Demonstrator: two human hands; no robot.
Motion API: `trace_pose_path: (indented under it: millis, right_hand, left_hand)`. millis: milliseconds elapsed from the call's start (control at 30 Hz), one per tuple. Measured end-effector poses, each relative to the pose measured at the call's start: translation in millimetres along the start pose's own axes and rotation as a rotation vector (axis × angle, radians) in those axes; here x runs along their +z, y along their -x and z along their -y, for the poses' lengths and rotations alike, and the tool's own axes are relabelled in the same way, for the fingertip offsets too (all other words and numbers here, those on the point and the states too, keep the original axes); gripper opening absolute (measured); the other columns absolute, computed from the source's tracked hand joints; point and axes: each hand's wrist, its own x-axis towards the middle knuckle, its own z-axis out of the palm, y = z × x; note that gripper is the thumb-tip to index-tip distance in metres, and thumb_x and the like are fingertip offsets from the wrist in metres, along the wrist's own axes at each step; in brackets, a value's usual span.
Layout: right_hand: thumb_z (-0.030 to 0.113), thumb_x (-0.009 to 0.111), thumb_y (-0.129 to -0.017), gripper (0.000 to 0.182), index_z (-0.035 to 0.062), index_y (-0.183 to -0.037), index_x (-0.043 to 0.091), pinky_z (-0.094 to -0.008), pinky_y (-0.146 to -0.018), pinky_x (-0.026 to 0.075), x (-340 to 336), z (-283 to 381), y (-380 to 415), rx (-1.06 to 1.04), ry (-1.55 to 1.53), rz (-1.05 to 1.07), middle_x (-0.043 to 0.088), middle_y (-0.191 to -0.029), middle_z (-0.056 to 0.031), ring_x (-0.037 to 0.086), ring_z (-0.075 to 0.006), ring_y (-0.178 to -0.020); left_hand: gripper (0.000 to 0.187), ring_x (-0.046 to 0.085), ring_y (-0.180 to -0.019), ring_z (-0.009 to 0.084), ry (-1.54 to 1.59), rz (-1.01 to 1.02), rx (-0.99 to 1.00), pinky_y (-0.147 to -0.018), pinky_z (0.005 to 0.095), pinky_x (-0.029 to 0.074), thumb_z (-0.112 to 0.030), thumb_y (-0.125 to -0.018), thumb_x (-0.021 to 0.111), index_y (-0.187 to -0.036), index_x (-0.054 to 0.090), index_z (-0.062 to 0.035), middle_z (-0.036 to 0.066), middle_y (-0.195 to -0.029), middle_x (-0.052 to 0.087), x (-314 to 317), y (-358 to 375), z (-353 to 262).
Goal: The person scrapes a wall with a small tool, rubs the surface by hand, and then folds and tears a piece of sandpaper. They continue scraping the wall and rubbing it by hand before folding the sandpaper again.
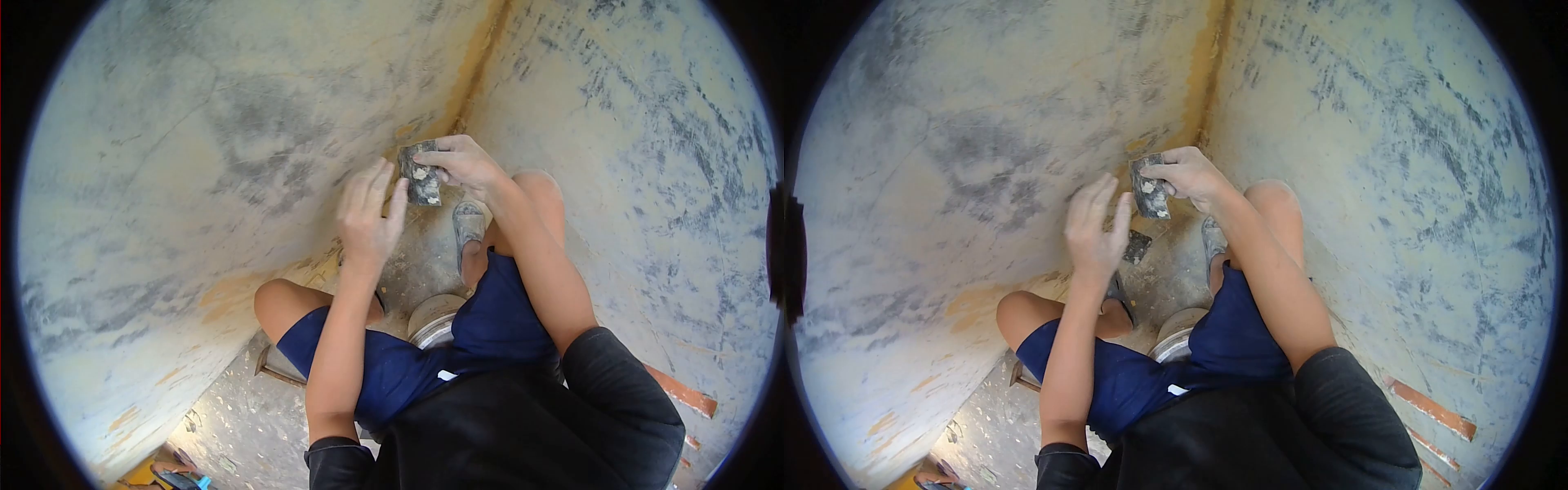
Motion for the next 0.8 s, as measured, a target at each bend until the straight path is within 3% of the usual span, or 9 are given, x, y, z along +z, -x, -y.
trace_pose_path:
  millis: [67,133,233,367,433,533,667,800]
  right_hand:
    - [0.012,0.073,-0.089,0.016,-0.0028,-0.092,0.073,-0.0221,-0.048,0.036,1.5,3.1,7.1,0.018,-0.025,0.06,0.065,-0.073,-0.002,0.049,-0.0054,-0.055]
    - [0.013,0.074,-0.089,0.018,-0.0031,-0.096,0.073,-0.0215,-0.051,0.036,-1.3,5.5,9.9,0.053,-0.058,0.142,0.067,-0.079,-0.0031,0.052,-0.0057,-0.061]
    - [0.013,0.077,-0.087,0.021,-0.0041,-0.099,0.072,-0.0221,-0.054,0.038,6.0,3.8,15.0,0.004,-0.144,0.152,0.068,-0.082,-0.0038,0.053,-0.0067,-0.064]
    - [0.012,0.079,-0.085,0.026,-0.0054,-0.103,0.071,-0.0228,-0.057,0.039,6.4,2.6,17.8,-0.07,-0.041,0.183,0.069,-0.085,-0.0048,0.054,-0.0077,-0.067]
    - [0.012,0.08,-0.084,0.03,-0.0061,-0.106,0.071,-0.0226,-0.058,0.039,13.4,0.1,21.0,-0.139,-0.065,0.074,0.07,-0.086,-0.0046,0.054,-0.0079,-0.067]
    - [0.014,0.08,-0.085,0.028,-0.0055,-0.104,0.072,-0.0227,-0.057,0.039,19.5,-2.9,21.8,-0.171,-0.04,0.033,0.069,-0.085,-0.004,0.053,-0.0079,-0.067]
    - [0.017,0.077,-0.089,0.025,-0.0035,-0.102,0.074,-0.023,-0.057,0.04,19.2,-8.3,19.1,-0.146,-0.011,0.079,0.069,-0.085,-0.004,0.052,-0.0077,-0.068]
    - [0.025,0.073,-0.093,0.03,-0.0016,-0.106,0.074,-0.0244,-0.059,0.042,29.2,-7.0,23.6,-0.177,0.142,0.089,0.068,-0.092,-0.0059,0.053,-0.009,-0.07]
  left_hand:
    - [0.03,0.069,-0.103,0.0306,0.047,0.022,-0.081,-0.093,0.0385,0.053,-0.009,-0.085,0.075,-0.114,0.071,-0.0024,0.017,-0.113,0.071,7.2,5.9,-12.4]
    - [0.033,0.068,-0.108,0.0316,0.172,0.134,-0.302,-0.097,0.0373,0.051,-0.013,-0.088,0.073,-0.118,0.069,0.0003,0.018,-0.118,0.07,14.0,8.1,-18.2]
    - [0.036,0.066,-0.111,0.0335,0.26,0.163,-0.396,-0.097,0.0399,0.05,-0.018,-0.093,0.069,-0.124,0.067,0.0002,0.02,-0.119,0.069,18.2,8.7,-22.2]
    - [0.038,0.066,-0.113,0.0337,0.299,0.158,-0.484,-0.099,0.0392,0.049,-0.017,-0.094,0.067,-0.129,0.065,-0.0009,0.021,-0.121,0.069,19.0,6.1,-20.9]
    - [0.039,0.068,-0.11,0.0266,0.352,0.121,-0.535,-0.099,0.0355,0.048,-0.019,-0.096,0.067,-0.131,0.064,-0.0012,0.019,-0.121,0.07,19.2,5.2,-20.6]
    - [0.036,0.067,-0.111,0.025,0.39,0.145,-0.543,-0.099,0.035,0.049,-0.018,-0.098,0.064,-0.129,0.065,-0.0003,0.019,-0.123,0.069,19.5,4.8,-15.5]
    - [0.033,0.067,-0.109,0.0323,0.431,0.13,-0.524,-0.096,0.0369,0.05,-0.017,-0.097,0.064,-0.124,0.067,0.0013,0.021,-0.118,0.07,21.8,7.1,-7.2]
    - [0.03,0.067,-0.101,0.0239,0.637,0.141,-0.711,-0.091,0.0326,0.05,-0.019,-0.1,0.061,-0.119,0.069,0.0032,0.016,-0.111,0.072,23.8,9.1,1.7]
